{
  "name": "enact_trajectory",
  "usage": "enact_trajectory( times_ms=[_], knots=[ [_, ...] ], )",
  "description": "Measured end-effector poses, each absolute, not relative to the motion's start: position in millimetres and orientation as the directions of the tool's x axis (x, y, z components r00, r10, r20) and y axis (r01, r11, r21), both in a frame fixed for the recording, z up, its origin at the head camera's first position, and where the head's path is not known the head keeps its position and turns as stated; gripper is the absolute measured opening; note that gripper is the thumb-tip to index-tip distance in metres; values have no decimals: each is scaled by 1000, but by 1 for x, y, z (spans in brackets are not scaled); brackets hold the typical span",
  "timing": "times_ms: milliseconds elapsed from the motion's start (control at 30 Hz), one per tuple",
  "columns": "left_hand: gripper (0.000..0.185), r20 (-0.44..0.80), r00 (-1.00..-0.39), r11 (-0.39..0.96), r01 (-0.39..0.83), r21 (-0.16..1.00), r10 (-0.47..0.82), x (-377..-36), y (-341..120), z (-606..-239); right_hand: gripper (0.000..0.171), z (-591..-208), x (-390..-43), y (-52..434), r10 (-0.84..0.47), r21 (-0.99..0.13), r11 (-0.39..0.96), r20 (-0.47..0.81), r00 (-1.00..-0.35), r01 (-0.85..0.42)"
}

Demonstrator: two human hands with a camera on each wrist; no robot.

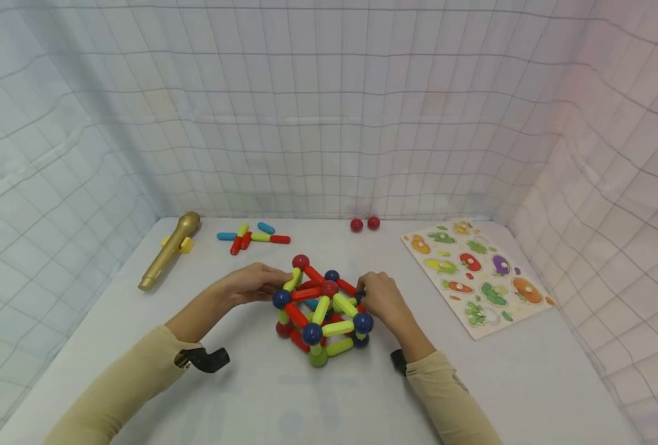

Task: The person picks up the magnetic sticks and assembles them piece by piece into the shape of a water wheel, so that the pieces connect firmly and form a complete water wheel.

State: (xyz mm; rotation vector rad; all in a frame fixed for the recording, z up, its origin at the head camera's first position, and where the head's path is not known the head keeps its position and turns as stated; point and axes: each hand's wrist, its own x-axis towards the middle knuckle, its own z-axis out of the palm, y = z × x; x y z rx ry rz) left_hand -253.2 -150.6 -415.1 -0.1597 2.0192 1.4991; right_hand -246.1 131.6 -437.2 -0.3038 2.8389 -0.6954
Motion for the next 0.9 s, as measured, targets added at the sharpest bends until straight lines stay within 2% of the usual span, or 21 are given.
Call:
enact_trajectory(
  times_ms=[300, 400, 467, 533, 600, 700, 800, 900],
  knots=[
    [51, -525, -798, 376, -407, 832, 297, -246, -159, -418, 22, -434, -248, 133, -287, -486, 854, -142, -947, -185],
    [50, -523, -787, 373, -401, 837, 327, -235, -168, -420, 28, -436, -243, 139, -315, -509, 839, -167, -934, -192],
    [50, -505, -787, 376, -374, 848, 355, -228, -179, -422, 35, -435, -238, 147, -327, -575, 803, -207, -922, -156],
    [52, -464, -811, 379, -328, 865, 356, -224, -188, -424, 44, -434, -230, 158, -336, -654, 752, -269, -902, -85],
    [56, -403, -839, 378, -262, 888, 366, -225, -194, -426, 54, -433, -223, 172, -372, -738, 674, -355, -858, 13],
    [63, -326, -854, 356, -180, 917, 405, -231, -191, -430, 70, -431, -212, 187, -473, -812, 568, -454, -755, 133],
    [65, -318, -820, 311, -182, 933, 475, -238, -181, -435, 77, -431, -204, 192, -583, -854, 497, -460, -670, 153],
    [65, -348, -804, 296, -225, 929, 482, -239, -173, -440, 78, -434, -200, 192, -639, -876, 463, -436, -634, 136]
  ],
)
